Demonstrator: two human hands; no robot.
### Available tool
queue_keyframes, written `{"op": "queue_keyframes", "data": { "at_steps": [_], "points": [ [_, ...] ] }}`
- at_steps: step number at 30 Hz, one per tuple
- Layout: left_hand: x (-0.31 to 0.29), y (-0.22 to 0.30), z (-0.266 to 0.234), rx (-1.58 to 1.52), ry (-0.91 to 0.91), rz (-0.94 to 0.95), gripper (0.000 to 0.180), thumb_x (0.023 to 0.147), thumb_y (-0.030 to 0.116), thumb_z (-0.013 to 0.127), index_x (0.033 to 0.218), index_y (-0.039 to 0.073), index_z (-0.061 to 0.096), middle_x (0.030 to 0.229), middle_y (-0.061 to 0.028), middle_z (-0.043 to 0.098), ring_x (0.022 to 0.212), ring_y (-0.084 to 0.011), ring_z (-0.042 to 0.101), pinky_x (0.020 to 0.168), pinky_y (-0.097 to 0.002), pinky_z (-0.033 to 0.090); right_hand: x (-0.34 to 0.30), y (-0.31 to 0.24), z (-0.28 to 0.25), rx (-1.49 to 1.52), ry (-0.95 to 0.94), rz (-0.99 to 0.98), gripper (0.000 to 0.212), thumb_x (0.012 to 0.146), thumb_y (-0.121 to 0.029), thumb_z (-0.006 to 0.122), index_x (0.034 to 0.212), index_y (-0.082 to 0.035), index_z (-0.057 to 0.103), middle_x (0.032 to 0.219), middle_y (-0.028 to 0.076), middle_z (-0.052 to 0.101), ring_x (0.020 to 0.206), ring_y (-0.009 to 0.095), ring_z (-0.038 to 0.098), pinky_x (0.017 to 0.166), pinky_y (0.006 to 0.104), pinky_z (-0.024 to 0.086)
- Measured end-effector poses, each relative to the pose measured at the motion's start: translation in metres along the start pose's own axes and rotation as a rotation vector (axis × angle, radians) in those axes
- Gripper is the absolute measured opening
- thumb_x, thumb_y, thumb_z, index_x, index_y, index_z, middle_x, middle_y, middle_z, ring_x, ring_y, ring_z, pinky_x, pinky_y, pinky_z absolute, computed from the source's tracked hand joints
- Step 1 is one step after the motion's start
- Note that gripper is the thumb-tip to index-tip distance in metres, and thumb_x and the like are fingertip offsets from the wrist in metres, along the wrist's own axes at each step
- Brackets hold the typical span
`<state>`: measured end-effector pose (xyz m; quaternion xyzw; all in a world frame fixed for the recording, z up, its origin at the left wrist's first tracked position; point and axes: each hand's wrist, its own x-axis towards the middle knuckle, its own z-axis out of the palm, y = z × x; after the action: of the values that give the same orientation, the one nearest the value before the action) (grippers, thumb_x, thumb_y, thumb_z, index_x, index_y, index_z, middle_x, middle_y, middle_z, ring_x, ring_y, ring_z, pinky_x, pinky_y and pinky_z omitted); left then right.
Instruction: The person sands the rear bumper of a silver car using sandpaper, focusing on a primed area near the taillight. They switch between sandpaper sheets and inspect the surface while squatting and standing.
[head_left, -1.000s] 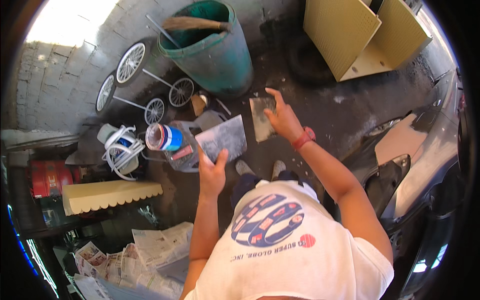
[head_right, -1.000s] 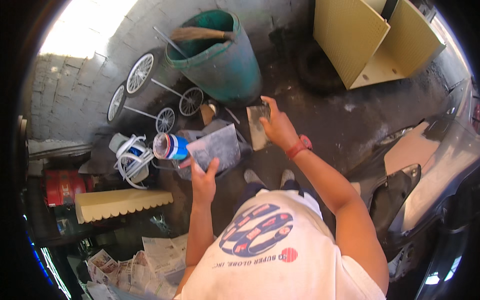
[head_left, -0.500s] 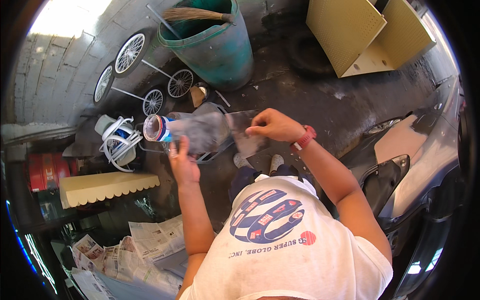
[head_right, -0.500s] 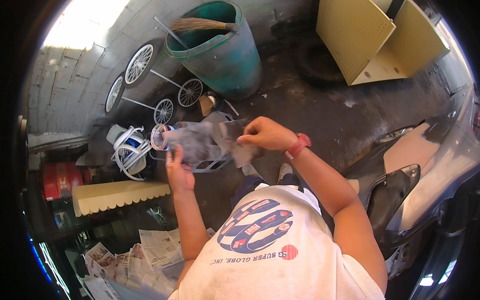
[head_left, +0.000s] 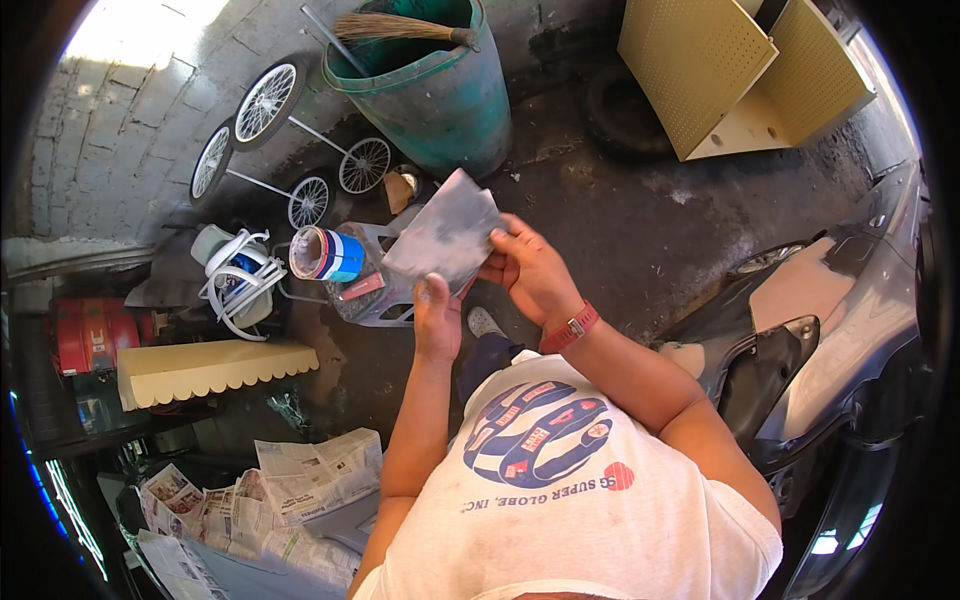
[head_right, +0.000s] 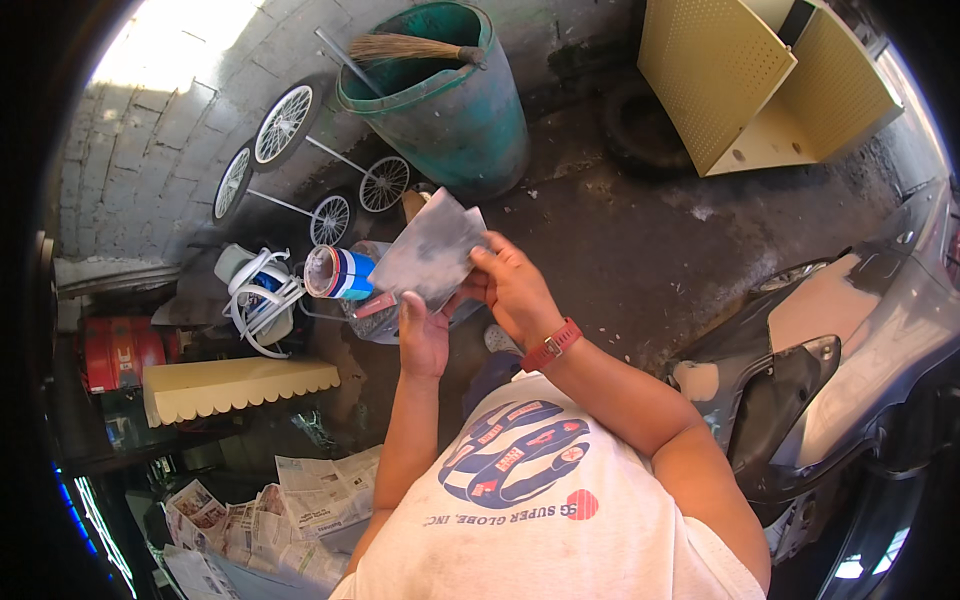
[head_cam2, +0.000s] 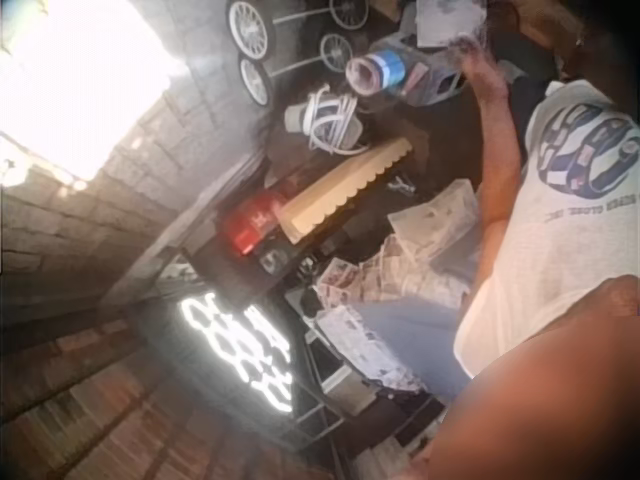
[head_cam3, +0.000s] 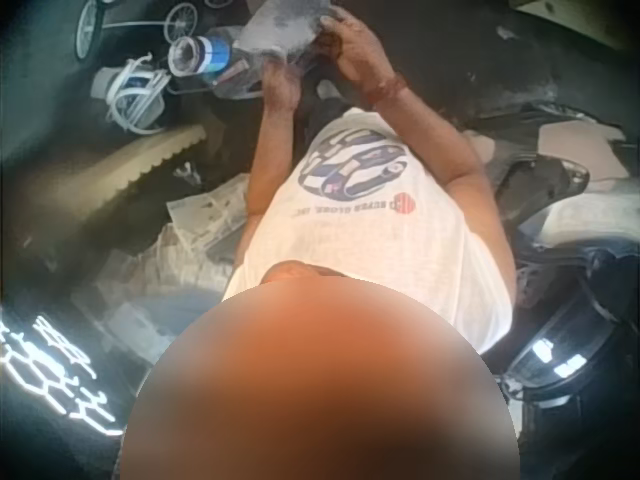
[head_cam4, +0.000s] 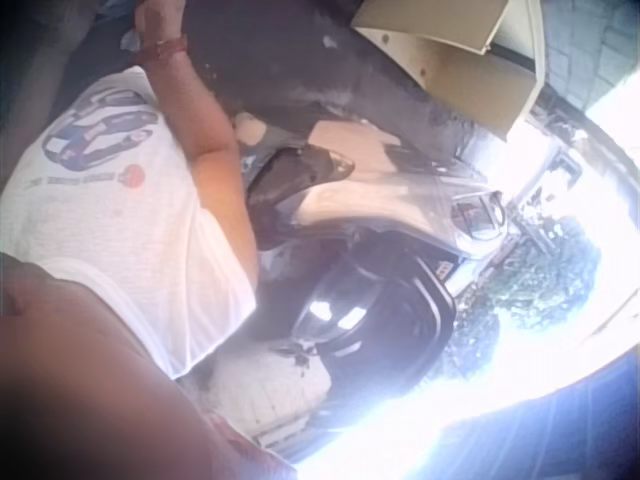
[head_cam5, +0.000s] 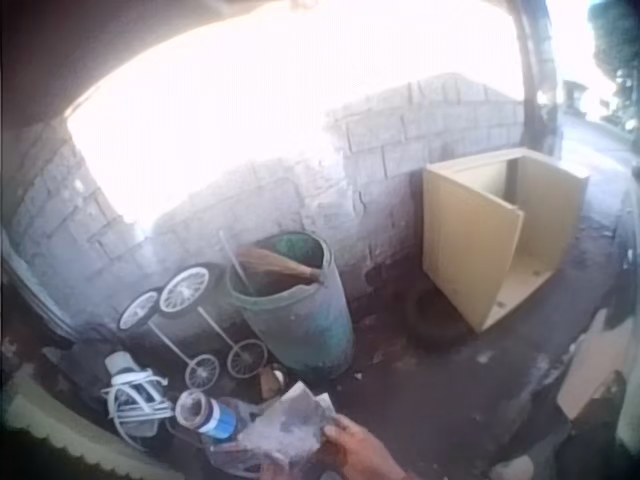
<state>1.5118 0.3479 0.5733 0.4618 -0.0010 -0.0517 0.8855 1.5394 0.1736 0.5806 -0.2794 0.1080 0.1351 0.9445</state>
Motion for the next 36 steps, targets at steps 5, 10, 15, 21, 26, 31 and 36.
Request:
{"op": "queue_keyframes", "data": {
  "at_steps": [5, 10, 15, 21, 26, 31, 36],
  "points": [
    [0.0, 0.006, 0.01, -0.045, 0.191, -0.033, 0.053, 0.109, 0.023, 0.067, 0.154, 0.005, 0.047, 0.147, -0.0105, 0.06, 0.135, -0.0261, 0.06, 0.116, -0.0453, 0.047, -0.01, 0.012, -0.004, -0.078, 0.063, -0.061, 0.033, 0.114, -0.025, 0.055, 0.14, -0.008, 0.067, 0.131, 0.004, 0.07, 0.117, 0.016, 0.067, 0.101, 0.0414, 0.056],
    [-0.015, 0.019, 0.003, -0.094, -0.027, -0.154, 0.052, 0.108, 0.016, 0.067, 0.155, 0.009, 0.048, 0.15, -0.01, 0.058, 0.138, -0.0288, 0.059, 0.116, -0.0536, 0.048, 0.018, -0.024, -0.019, -0.089, 0.055, -0.148, 0.033, 0.109, -0.016, 0.065, 0.141, -0.006, 0.061, 0.126, 0.008, 0.07, 0.109, 0.02, 0.071, 0.094, 0.0411, 0.061],
    [-0.012, 0.033, -0.016, 0.146, 0.068, 0.034, 0.058, 0.104, 0.009, 0.072, 0.156, 0.009, 0.046, 0.148, -0.0093, 0.059, 0.136, -0.0275, 0.059, 0.115, -0.0547, 0.05, 0.017, -0.048, -0.033, -0.011, 0.116, -0.094, 0.048, 0.1, -0.005, 0.076, 0.141, -0.005, 0.052, 0.122, 0.013, 0.072, 0.104, 0.022, 0.076, 0.088, 0.0424, 0.067],
    [-0.006, 0.034, -0.029, 0.229, 0.015, 0.052, 0.053, 0.102, 0.004, 0.073, 0.15, 0.004, 0.051, 0.143, -0.0089, 0.061, 0.132, -0.0249, 0.06, 0.113, -0.0464, 0.05, -0.012, -0.02, -0.009, 0.149, 0.0, 0.276, 0.038, 0.102, -0.007, 0.073, 0.138, -0.002, 0.062, 0.115, 0.012, 0.077, 0.097, 0.018, 0.078, 0.085, 0.0338, 0.068],
    [-0.009, 0.045, -0.03, 0.472, -0.023, -0.072, 0.048, 0.101, 0.005, 0.074, 0.145, 0.001, 0.055, 0.139, -0.0075, 0.063, 0.129, -0.0213, 0.06, 0.113, -0.0384, 0.047, -0.005, -0.071, -0.006, -0.052, -0.277, -0.058, 0.04, 0.103, -0.011, 0.074, 0.14, -0.006, 0.063, 0.123, 0.008, 0.073, 0.102, 0.015, 0.076, 0.087, 0.0325, 0.066],
    [-0.01, 0.029, -0.013, 0.299, 0.037, 0.017, 0.039, 0.102, 0.015, 0.079, 0.135, 0.001, 0.063, 0.127, -0.0047, 0.069, 0.119, -0.0166, 0.063, 0.107, -0.0323, 0.048, 0.012, -0.067, -0.006, -0.538, 0.043, -0.407, 0.046, 0.099, -0.009, 0.079, 0.138, -0.008, 0.055, 0.118, 0.005, 0.07, 0.102, 0.012, 0.069, 0.091, 0.0301, 0.059],
    [-0.015, 0.031, -0.004, 0.557, -0.052, -0.021, 0.048, 0.103, 0.019, 0.078, 0.142, 0.0, 0.057, 0.135, -0.0061, 0.064, 0.124, -0.0175, 0.059, 0.11, -0.0335, 0.046, 0.015, -0.043, -0.003, -0.436, 0.204, -0.393, 0.043, 0.099, -0.01, 0.08, 0.133, -0.008, 0.054, 0.11, 0.005, 0.068, 0.103, 0.011, 0.065, 0.092, 0.0295, 0.056]
  ]
}}
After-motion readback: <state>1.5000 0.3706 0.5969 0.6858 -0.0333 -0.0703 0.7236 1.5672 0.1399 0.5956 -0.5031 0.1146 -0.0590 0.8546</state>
